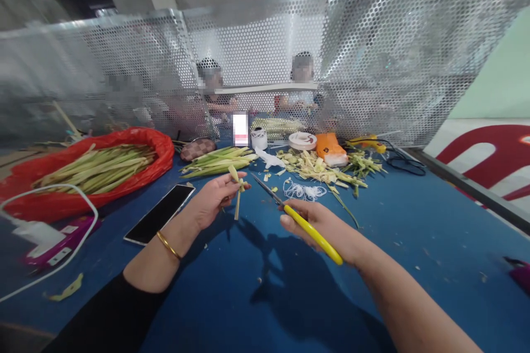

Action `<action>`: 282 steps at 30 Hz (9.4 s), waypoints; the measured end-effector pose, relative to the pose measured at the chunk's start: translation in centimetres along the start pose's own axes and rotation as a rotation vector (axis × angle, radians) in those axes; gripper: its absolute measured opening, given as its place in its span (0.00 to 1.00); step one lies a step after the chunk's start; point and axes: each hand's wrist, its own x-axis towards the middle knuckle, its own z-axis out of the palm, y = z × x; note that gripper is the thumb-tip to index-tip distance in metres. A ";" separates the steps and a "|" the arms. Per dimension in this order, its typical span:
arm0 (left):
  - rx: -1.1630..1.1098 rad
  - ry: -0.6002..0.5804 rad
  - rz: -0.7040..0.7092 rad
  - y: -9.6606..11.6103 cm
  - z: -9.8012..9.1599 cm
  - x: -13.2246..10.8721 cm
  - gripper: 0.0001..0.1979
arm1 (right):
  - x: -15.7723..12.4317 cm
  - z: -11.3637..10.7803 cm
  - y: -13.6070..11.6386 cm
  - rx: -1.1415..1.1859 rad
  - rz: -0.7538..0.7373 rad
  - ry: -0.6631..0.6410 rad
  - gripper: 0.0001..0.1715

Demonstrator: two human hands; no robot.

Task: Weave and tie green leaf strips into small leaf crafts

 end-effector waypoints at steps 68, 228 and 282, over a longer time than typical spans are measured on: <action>-0.669 -0.592 -0.707 -2.2 4.6 -2.9 0.08 | 2.7 2.5 0.9 0.484 -0.131 0.414 0.37; -0.715 0.405 -0.074 -2.4 4.7 -1.6 0.04 | 1.9 1.7 1.9 -0.577 -0.143 0.353 0.26; -0.639 0.351 -0.207 -1.8 3.4 -0.8 0.03 | 1.3 1.7 1.1 -0.586 -0.164 0.324 0.17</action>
